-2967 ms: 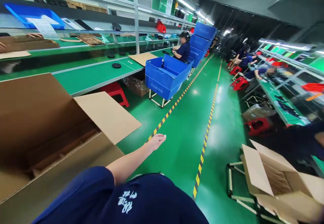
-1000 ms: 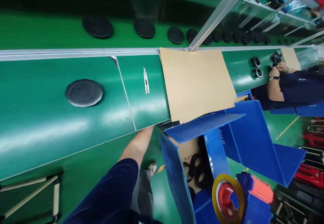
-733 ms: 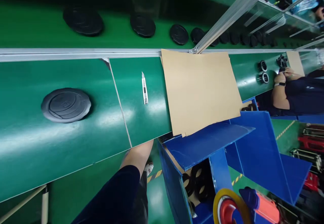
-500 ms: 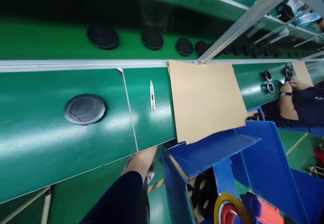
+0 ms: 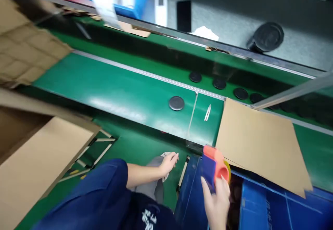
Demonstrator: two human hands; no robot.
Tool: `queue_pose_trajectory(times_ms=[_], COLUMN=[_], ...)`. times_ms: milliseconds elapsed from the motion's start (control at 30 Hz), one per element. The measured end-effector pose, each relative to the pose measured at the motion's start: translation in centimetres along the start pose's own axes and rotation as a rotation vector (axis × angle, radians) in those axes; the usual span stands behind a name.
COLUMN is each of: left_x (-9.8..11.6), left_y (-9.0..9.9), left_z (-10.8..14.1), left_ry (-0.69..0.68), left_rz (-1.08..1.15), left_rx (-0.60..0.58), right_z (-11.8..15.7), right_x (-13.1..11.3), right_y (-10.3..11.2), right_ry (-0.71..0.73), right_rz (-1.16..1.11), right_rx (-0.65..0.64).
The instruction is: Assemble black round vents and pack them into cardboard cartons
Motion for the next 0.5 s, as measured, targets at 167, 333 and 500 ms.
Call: queue_pose_trajectory(times_ms=[167,333,500], left_x=[7.8,13.9,20.4], left_y=[-0.3,3.7,11.6], left_z=[8.7,10.6,9.3], left_ry=[-0.235,-0.405,-0.472], left_rz=[-0.012,0.155,0.154], left_rx=[-0.074,0.201,0.337], right_z=[0.3,4.8,6.5], right_x=[-9.5,-17.8,-24.4], right_y=[-11.8,-18.7,-26.5], right_ry=[0.647,1.104,1.326], right_rz=[0.258,0.354,0.339], right_rx=[-0.16,-0.096,-0.126])
Point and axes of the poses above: each hand's wrist, its own z-axis away from the middle knuckle, its own y-axis out of the back of the hand, x = y × z, the point moved 8 cm from there along -z, towards the middle knuckle, and after that the axes turned 11 degrees about z, right-handed, at the moved point
